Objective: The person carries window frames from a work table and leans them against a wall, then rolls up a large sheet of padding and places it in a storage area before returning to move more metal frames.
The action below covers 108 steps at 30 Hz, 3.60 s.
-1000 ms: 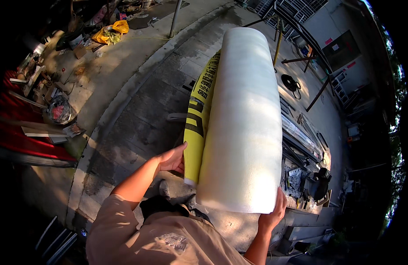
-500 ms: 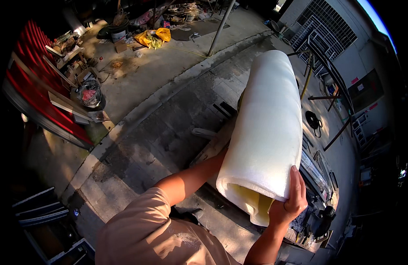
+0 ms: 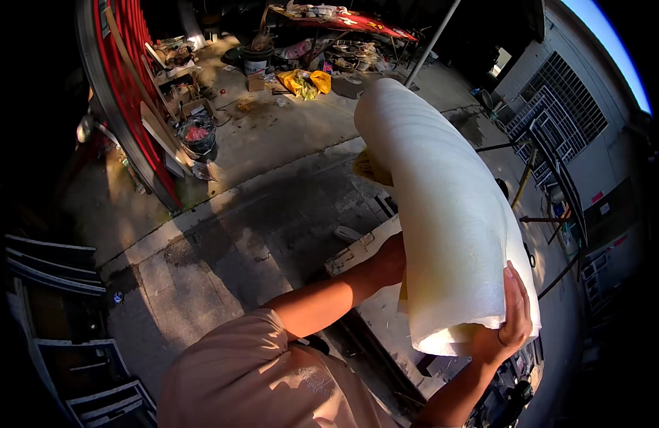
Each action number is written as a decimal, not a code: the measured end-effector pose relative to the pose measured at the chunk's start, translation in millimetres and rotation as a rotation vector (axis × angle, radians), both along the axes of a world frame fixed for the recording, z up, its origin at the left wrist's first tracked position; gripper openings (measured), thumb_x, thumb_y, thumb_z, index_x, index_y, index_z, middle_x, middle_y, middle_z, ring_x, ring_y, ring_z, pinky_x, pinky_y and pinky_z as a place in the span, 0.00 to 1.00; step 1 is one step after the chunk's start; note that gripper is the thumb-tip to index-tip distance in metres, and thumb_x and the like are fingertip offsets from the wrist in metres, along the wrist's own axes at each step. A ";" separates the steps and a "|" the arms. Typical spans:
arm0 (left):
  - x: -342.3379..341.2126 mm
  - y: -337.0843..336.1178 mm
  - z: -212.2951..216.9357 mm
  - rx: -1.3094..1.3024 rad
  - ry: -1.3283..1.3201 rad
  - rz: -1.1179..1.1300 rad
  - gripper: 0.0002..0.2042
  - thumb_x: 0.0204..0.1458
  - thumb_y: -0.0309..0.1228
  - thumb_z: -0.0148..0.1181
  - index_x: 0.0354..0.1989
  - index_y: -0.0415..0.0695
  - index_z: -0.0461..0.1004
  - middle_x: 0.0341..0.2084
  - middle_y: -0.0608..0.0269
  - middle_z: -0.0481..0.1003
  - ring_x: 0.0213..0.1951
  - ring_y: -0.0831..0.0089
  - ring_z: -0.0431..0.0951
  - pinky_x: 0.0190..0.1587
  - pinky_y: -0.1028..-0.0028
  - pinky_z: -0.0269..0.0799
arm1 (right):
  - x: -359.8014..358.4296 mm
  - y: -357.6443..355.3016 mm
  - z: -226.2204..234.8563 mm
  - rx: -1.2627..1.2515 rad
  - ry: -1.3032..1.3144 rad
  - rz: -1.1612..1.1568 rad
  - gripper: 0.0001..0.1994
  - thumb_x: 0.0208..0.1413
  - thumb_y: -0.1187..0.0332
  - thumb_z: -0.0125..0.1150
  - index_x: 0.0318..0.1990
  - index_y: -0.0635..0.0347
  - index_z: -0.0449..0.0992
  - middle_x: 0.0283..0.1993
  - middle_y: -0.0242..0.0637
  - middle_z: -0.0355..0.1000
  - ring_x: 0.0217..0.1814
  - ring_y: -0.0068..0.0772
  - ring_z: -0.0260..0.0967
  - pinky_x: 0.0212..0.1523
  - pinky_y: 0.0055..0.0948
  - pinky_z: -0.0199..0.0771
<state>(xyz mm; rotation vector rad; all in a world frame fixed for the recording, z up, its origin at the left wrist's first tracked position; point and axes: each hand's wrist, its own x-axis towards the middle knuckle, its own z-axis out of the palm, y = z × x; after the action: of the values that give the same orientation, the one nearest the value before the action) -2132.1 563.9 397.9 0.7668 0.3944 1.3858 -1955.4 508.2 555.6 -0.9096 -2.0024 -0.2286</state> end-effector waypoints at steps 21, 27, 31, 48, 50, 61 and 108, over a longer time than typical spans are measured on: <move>11.7 -286.4 14.5 0.125 -0.188 1.020 0.22 0.68 0.31 0.47 0.70 0.45 0.55 0.61 0.65 0.67 0.61 0.77 0.67 0.63 0.71 0.63 | -54.9 -72.6 39.4 -0.261 -0.162 0.997 0.08 0.49 0.86 0.57 0.37 0.71 0.75 0.30 0.43 0.74 0.30 0.35 0.71 0.34 0.26 0.67; -76.9 -362.7 -15.3 0.031 0.024 1.222 0.18 0.68 0.34 0.49 0.64 0.42 0.63 0.50 0.67 0.73 0.52 0.80 0.71 0.56 0.74 0.67 | -138.4 -149.8 15.9 -0.453 -0.160 1.074 0.06 0.52 0.84 0.53 0.36 0.72 0.75 0.28 0.43 0.73 0.29 0.28 0.69 0.32 0.26 0.65; -141.8 -440.9 -22.6 -0.085 0.094 1.282 0.18 0.69 0.33 0.47 0.63 0.39 0.63 0.49 0.67 0.72 0.50 0.80 0.71 0.55 0.73 0.66 | -201.1 -216.8 4.8 -0.449 -0.274 1.115 0.04 0.52 0.83 0.60 0.35 0.70 0.76 0.27 0.42 0.73 0.28 0.26 0.69 0.30 0.26 0.65; -452.7 -669.5 -5.7 -0.095 0.182 1.241 0.16 0.67 0.32 0.48 0.59 0.40 0.66 0.46 0.68 0.73 0.48 0.78 0.71 0.54 0.71 0.67 | -487.3 -406.7 11.8 -0.413 -0.518 1.431 0.01 0.45 0.80 0.63 0.27 0.68 0.76 0.20 0.42 0.71 0.18 0.32 0.70 0.22 0.26 0.63; -497.4 -690.8 -11.7 -0.179 0.117 1.241 0.17 0.67 0.31 0.48 0.61 0.40 0.66 0.46 0.67 0.73 0.47 0.77 0.73 0.53 0.72 0.68 | -539.9 -435.2 5.4 -0.412 -0.410 1.452 0.01 0.48 0.80 0.59 0.28 0.68 0.77 0.21 0.41 0.72 0.19 0.31 0.70 0.22 0.26 0.63; -763.9 -769.9 -26.9 -0.241 0.053 1.425 0.20 0.65 0.31 0.50 0.65 0.45 0.64 0.53 0.65 0.73 0.53 0.74 0.72 0.56 0.70 0.67 | -867.6 -478.6 -45.0 -0.177 -0.288 1.773 0.12 0.41 0.81 0.60 0.36 0.63 0.79 0.37 0.48 0.79 0.27 0.45 0.76 0.29 0.32 0.77; -2071.0 -1173.9 17.5 -0.113 -0.235 2.173 0.19 0.68 0.34 0.46 0.65 0.41 0.63 0.53 0.62 0.73 0.53 0.74 0.72 0.56 0.73 0.66 | -2287.1 -972.8 56.7 0.133 -0.611 2.056 0.21 0.45 0.80 0.54 0.49 0.56 0.80 0.46 0.41 0.79 0.45 0.46 0.77 0.44 0.40 0.78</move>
<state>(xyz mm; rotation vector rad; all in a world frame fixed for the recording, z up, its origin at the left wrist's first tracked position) -4203.1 -610.0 415.4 -0.3212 1.2500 3.2986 -4242.5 -464.5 612.3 1.6275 -2.3580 0.5811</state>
